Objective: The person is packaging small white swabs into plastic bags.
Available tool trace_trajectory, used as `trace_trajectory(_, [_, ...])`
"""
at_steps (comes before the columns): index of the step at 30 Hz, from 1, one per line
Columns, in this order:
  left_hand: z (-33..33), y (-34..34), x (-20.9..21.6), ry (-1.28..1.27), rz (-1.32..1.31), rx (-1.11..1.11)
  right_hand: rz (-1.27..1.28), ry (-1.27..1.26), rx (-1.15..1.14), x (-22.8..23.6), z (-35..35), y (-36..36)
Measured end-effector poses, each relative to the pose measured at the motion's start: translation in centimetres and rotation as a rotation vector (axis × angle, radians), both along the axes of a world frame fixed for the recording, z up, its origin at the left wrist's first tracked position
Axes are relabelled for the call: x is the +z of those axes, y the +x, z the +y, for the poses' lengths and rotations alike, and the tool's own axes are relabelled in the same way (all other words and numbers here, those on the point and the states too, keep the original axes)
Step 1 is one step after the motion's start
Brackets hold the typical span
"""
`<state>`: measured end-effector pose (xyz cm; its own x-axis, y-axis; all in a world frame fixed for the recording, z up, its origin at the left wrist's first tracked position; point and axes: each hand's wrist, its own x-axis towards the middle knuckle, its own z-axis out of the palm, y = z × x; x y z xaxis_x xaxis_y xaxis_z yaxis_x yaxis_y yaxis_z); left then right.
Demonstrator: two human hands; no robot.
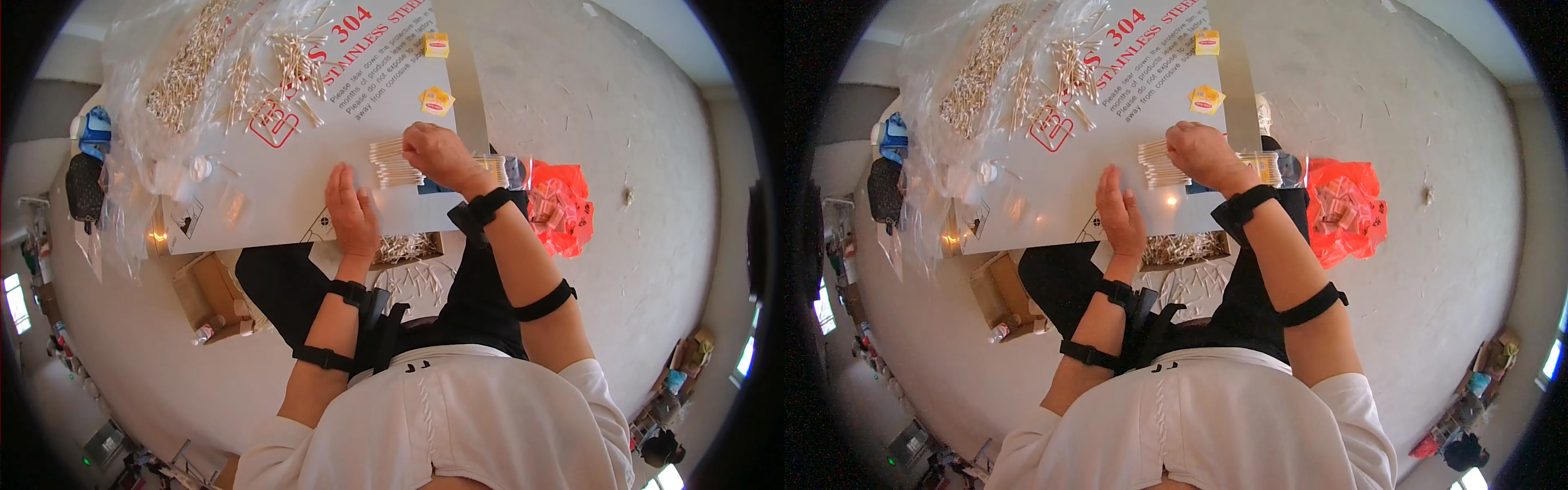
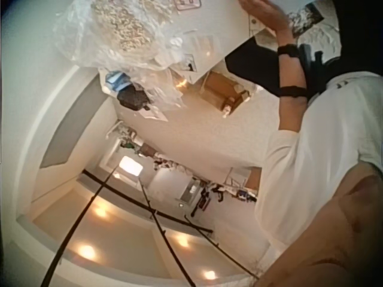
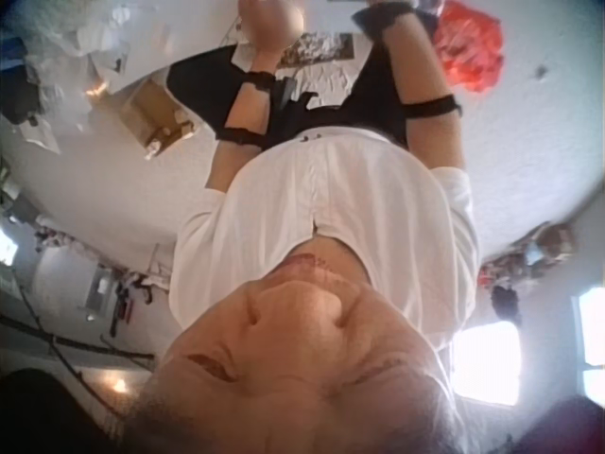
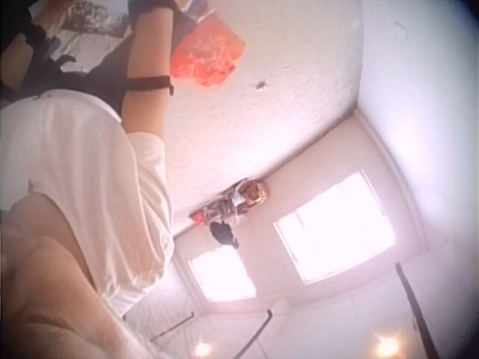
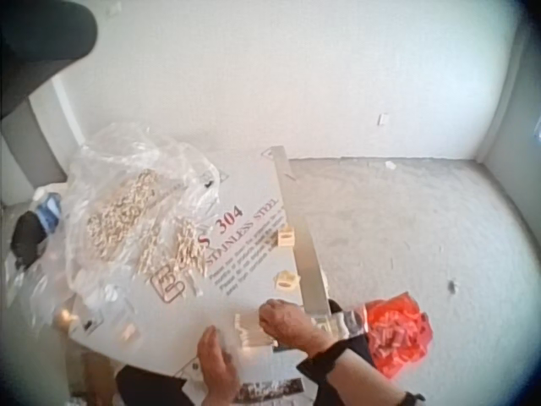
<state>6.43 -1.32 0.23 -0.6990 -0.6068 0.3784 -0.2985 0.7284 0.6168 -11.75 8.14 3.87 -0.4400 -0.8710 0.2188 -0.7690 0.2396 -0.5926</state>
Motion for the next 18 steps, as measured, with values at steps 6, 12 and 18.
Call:
trace_trajectory(6, [-0.5,0.6,-0.3,0.159,0.160,0.010,-0.260,0.002,0.078,2.4,4.7,2.9])
trace_trajectory(12, [-0.4,0.5,0.1,0.185,0.189,-0.003,-0.239,0.132,0.209,0.1,8.5,9.2])
trace_trajectory(18, [-0.4,0.5,0.3,0.198,0.100,-0.044,-0.227,0.079,0.021,0.0,8.4,10.0])
